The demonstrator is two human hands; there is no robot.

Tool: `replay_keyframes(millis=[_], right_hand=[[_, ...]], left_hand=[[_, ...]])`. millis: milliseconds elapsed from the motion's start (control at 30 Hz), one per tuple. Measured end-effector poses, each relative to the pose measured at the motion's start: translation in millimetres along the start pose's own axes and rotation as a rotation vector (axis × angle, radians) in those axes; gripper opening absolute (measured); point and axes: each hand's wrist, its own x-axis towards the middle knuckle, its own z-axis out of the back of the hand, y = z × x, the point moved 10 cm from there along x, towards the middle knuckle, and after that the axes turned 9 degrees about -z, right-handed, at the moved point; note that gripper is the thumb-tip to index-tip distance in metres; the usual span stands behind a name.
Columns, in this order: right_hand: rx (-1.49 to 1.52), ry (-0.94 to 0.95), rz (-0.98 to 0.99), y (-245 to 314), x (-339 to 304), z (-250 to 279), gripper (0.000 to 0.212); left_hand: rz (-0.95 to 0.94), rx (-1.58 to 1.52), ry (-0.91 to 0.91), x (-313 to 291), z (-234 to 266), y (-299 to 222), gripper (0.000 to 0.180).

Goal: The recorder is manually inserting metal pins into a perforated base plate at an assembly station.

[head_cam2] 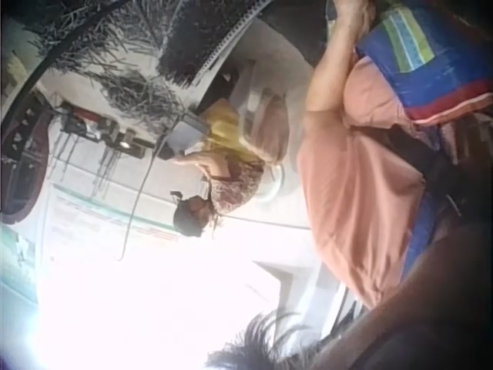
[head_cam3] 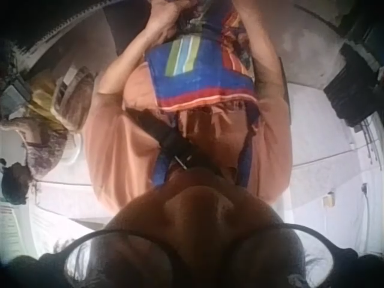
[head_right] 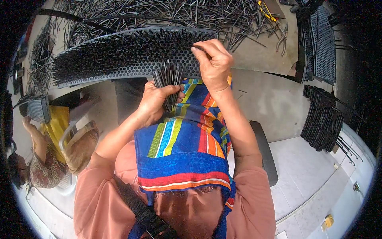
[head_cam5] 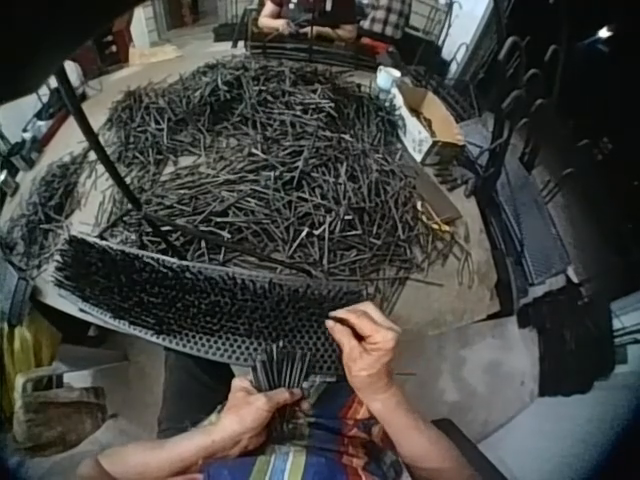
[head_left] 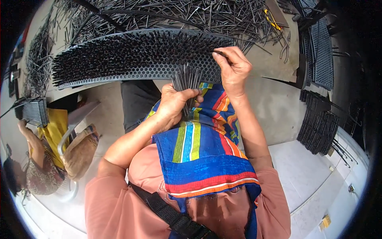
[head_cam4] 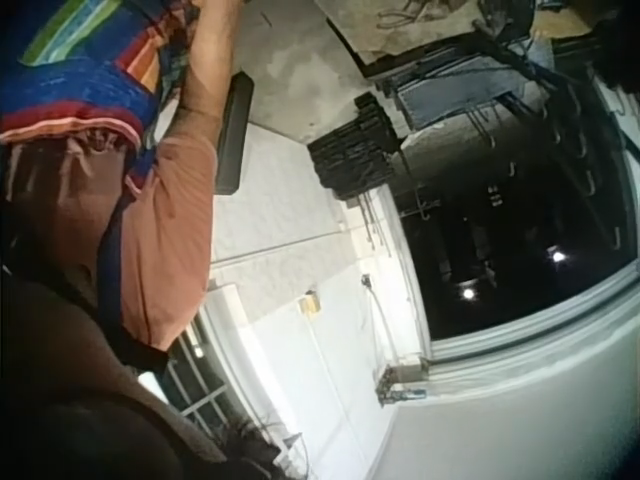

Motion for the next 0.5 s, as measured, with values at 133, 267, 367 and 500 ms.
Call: replay_keyframes(millis=[133, 267, 367, 500], right_hand=[[-0.075, -0.006, -0.013, 2.1, -1.0, -0.5, 0.015], [-0.068, 0.001, -0.109, -6.3, -16.2, 2.6, 0.012], [0.352, 0.458, -0.653, -42.8, -48.3, -36.8, 0.011], [0.456, 0.490, -0.820, -53.8, -62.9, -37.3, 0.007]], left_hand=[[0.012, -0.046, 0.013, 2.2, -3.0, 3.8, 0.009], [0.019, -0.061, 0.024, 1.8, -3.9, 3.5, 0.011], [0.034, -0.109, 0.071, 0.8, -10.1, 5.9, 0.012], [0.068, -0.079, 0.094, 0.0, -19.4, 9.5, 0.014]])
